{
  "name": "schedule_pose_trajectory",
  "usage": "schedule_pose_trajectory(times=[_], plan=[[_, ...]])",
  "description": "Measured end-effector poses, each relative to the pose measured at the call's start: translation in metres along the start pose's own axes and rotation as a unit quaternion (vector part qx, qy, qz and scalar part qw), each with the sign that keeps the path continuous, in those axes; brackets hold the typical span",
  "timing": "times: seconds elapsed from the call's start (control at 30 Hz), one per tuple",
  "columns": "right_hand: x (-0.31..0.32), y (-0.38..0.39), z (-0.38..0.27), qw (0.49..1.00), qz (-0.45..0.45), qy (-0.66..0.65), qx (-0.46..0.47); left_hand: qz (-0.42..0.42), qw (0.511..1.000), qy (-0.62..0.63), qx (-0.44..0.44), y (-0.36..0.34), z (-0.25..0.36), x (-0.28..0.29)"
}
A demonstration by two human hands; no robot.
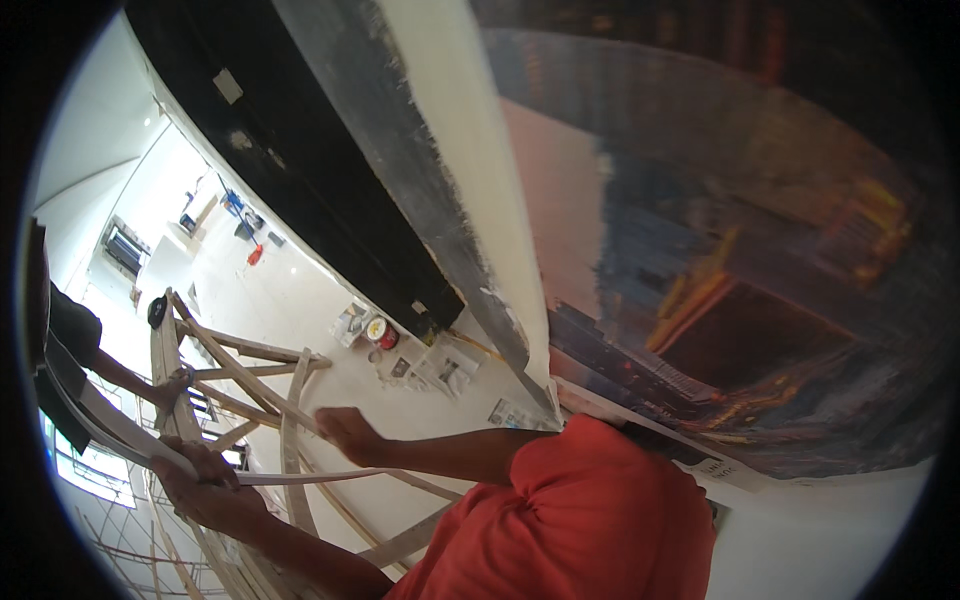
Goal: The person holds a spool of white electrical conduit and walks through a room under construction. They hand the conduit to another person standing on a wooden scaffold, who then positions the conduit along the wall near the ceiling.
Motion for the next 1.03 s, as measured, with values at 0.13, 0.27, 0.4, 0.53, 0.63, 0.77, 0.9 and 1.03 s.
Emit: schedule_pose_trajectory(times=[0.13,0.27,0.4,0.53,0.63,0.77,0.9,1.03], plan=[[0.033,0.086,0.133,0.969,-0.068,0.195,-0.133,-0.032,0.995,0.086,0.029,-0.009,-0.008,0.006],[0.076,0.169,0.276,0.829,-0.262,0.395,-0.298,0.035,0.989,0.14,0.024,-0.01,-0.025,0.033],[0.154,0.248,0.356,0.657,-0.449,0.518,-0.314,-0.099,0.986,0.138,-0.004,-0.005,-0.02,0.016],[0.212,0.284,0.394,0.5,-0.615,0.58,-0.189,-0.151,0.988,0.038,0.009,-0.008,-0.01,0.0],[0.281,0.272,0.413,0.555,-0.462,0.584,-0.372,-0.148,0.987,0.016,-0.066,-0.016,0.018,-0.003],[0.321,0.266,0.436,0.622,-0.354,0.528,-0.457,-0.16,0.984,0.012,-0.076,-0.001,0.028,-0.002],[0.343,0.266,0.463,0.684,-0.249,0.437,-0.528,-0.157,0.985,0.015,-0.067,0.001,0.027,-0.005],[0.347,0.291,0.485,0.704,-0.196,0.364,-0.578,-0.146,0.983,0.014,-0.107,0.002,0.031,-0.008]])
Point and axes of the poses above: each hand's wrist, its own y-axis away from the middle knuckle, its own x-axis out of the back of the hand, z = x × y, the point moved 10 cm from there along -y, towards the middle knuckle, and after that the axes turned 6 degrees about y, right-handed, at the moved point
